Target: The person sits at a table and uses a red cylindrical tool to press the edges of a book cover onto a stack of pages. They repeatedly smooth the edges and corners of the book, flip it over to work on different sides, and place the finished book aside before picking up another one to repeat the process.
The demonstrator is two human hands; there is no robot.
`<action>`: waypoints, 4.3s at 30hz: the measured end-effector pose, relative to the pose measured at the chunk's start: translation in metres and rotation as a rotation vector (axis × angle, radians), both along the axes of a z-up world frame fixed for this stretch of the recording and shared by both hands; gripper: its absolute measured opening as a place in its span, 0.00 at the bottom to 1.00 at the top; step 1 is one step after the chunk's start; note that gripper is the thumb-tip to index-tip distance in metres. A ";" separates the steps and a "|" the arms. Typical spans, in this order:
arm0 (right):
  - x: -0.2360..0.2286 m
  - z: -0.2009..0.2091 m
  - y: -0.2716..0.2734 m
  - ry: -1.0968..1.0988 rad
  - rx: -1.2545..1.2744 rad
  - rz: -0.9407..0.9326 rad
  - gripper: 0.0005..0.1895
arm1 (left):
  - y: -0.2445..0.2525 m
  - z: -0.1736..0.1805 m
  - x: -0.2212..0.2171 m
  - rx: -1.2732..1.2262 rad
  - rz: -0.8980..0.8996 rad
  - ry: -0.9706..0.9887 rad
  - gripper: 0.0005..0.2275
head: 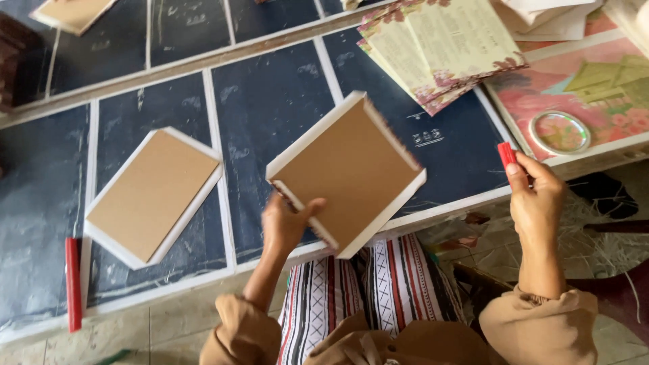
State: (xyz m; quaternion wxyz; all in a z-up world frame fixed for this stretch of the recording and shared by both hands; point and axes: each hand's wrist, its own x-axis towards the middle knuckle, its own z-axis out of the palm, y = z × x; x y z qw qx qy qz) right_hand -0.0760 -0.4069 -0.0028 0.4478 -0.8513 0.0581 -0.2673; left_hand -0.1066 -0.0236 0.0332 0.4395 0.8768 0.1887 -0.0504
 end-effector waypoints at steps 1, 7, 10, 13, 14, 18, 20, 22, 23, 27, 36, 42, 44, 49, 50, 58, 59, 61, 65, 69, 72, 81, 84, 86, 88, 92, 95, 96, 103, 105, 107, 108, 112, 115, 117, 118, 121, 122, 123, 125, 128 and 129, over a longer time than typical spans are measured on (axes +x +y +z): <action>-0.003 -0.006 -0.005 0.029 0.015 -0.019 0.13 | 0.006 -0.009 -0.001 0.121 0.183 -0.191 0.49; -0.004 -0.043 -0.010 0.123 -0.076 -0.037 0.13 | -0.082 -0.034 0.006 0.734 -0.265 -0.534 0.57; -0.012 -0.046 0.000 0.044 -0.137 -0.020 0.12 | -0.149 -0.102 0.000 0.957 -0.318 -0.496 0.61; -0.019 -0.053 -0.012 -0.018 -0.205 -0.030 0.12 | -0.160 -0.079 -0.036 1.023 -0.505 -0.499 0.66; -0.023 -0.050 -0.014 -0.010 -0.206 -0.038 0.12 | -0.161 -0.077 -0.042 1.018 -0.517 -0.497 0.66; -0.033 -0.046 -0.010 0.005 -0.175 -0.039 0.11 | -0.163 -0.078 -0.050 1.006 -0.339 -0.865 0.05; -0.035 -0.048 -0.003 0.006 -0.182 -0.049 0.12 | -0.165 -0.085 -0.030 0.949 -0.365 -0.849 0.07; -0.037 -0.049 0.005 -0.037 -0.210 -0.003 0.13 | -0.170 -0.095 0.003 0.895 -0.375 -0.754 0.18; -0.037 -0.046 0.015 -0.040 -0.212 -0.006 0.13 | -0.167 -0.103 0.021 0.893 -0.375 -0.759 0.18; -0.039 -0.031 0.066 -0.015 -0.266 0.140 0.15 | -0.150 -0.110 0.074 0.797 -0.479 -0.480 0.32; 0.024 -0.062 0.064 -0.052 -0.544 0.230 0.13 | -0.098 -0.024 0.047 0.547 -0.711 -0.045 0.43; -0.029 -0.040 0.098 -0.017 -0.563 0.359 0.13 | -0.092 -0.030 0.044 0.490 -0.677 -0.102 0.36; -0.038 -0.040 0.095 -0.012 -0.580 0.428 0.14 | -0.087 -0.030 0.035 0.477 -0.686 -0.096 0.36; 0.011 -0.062 0.049 0.006 -0.664 0.252 0.16 | -0.062 -0.028 0.008 0.538 -0.828 -0.099 0.49; -0.008 -0.046 0.067 0.011 -0.663 0.254 0.16 | -0.062 -0.030 0.008 0.537 -0.830 -0.093 0.49; -0.034 -0.023 0.109 0.029 -0.581 0.408 0.17 | -0.062 -0.043 0.031 0.482 -0.794 -0.176 0.45; -0.014 -0.035 0.095 0.024 -0.582 0.409 0.17 | -0.060 -0.042 0.034 0.484 -0.791 -0.180 0.45; 0.027 -0.059 0.065 -0.054 -0.697 0.208 0.15 | -0.059 -0.041 0.035 0.477 -0.825 -0.171 0.46; -0.028 -0.035 0.121 -0.050 -0.631 0.348 0.14 | -0.056 -0.051 0.036 0.499 -0.826 -0.180 0.47; -0.057 -0.039 0.125 -0.084 -0.586 0.483 0.17 | -0.044 -0.049 0.019 0.599 -0.840 -0.233 0.48; -0.018 -0.066 0.082 -0.068 -0.598 0.392 0.19 | -0.036 -0.047 0.012 0.606 -0.863 -0.219 0.48; -0.072 -0.035 0.142 -0.025 -0.602 0.488 0.19 | -0.023 -0.032 0.004 0.578 -0.943 -0.173 0.55; -0.033 -0.046 0.106 -0.020 -0.572 0.388 0.18 | -0.018 -0.024 0.003 0.599 -0.977 -0.151 0.59; -0.038 -0.041 0.116 -0.066 -0.622 0.303 0.19 | -0.014 -0.018 0.007 0.620 -0.987 -0.151 0.62; -0.077 -0.009 0.166 0.009 -0.504 0.544 0.23 | -0.009 -0.009 0.018 0.385 -1.034 -0.100 0.58; -0.061 -0.030 0.159 -0.042 -0.480 0.564 0.19 | 0.010 -0.035 0.020 0.544 -0.799 -0.232 0.43; -0.021 -0.025 0.104 0.047 -0.464 0.341 0.16 | -0.005 -0.060 -0.014 0.868 -0.647 -0.483 0.37; -0.004 -0.035 0.077 0.041 -0.535 0.182 0.15 | -0.019 -0.070 -0.025 1.030 -0.538 -0.426 0.42; 0.017 -0.059 0.021 -0.165 -0.582 -0.073 0.15 | -0.078 -0.049 0.002 0.840 -1.146 -0.328 0.15; 0.018 -0.057 0.021 -0.179 -0.560 -0.072 0.15 | -0.096 -0.056 0.022 0.891 -1.163 -0.565 0.20; 0.016 -0.056 0.021 -0.183 -0.543 -0.075 0.15 | -0.108 -0.055 0.051 0.924 -1.175 -0.804 0.28; 0.016 -0.055 0.020 -0.193 -0.534 -0.067 0.14 | -0.111 -0.051 0.069 1.036 -1.258 -0.596 0.39; 0.016 -0.051 0.021 -0.265 -0.488 -0.026 0.13 | -0.045 -0.043 0.135 1.015 -0.932 -0.296 0.46; 0.014 -0.053 0.021 -0.256 -0.504 -0.062 0.12 | 0.003 -0.024 0.133 0.826 -0.772 -0.086 0.49; 0.016 -0.051 0.023 -0.270 -0.508 -0.078 0.12 | 0.008 -0.009 0.125 0.795 -0.821 0.012 0.52; 0.013 -0.051 0.023 -0.274 -0.521 -0.086 0.11 | 0.011 -0.004 0.117 0.750 -0.866 0.119 0.58; 0.014 -0.051 0.024 -0.301 -0.502 -0.071 0.11 | 0.020 0.008 0.120 0.779 -0.833 0.168 0.49; 0.014 -0.052 0.023 -0.309 -0.502 -0.071 0.11 | 0.031 0.003 0.123 0.782 -0.829 0.163 0.49; 0.014 -0.053 0.022 -0.315 -0.495 -0.064 0.11 | 0.041 -0.001 0.125 0.778 -0.791 0.164 0.46; 0.015 -0.051 0.022 -0.322 -0.487 -0.067 0.11 | 0.057 0.006 0.130 0.779 -0.761 0.162 0.44; 0.011 -0.048 0.023 -0.328 -0.501 -0.045 0.10 | 0.072 0.016 0.125 0.633 -0.152 0.028 0.44; 0.010 -0.047 0.022 -0.314 -0.504 -0.046 0.11 | 0.076 0.009 0.124 0.827 -0.118 -0.219 0.40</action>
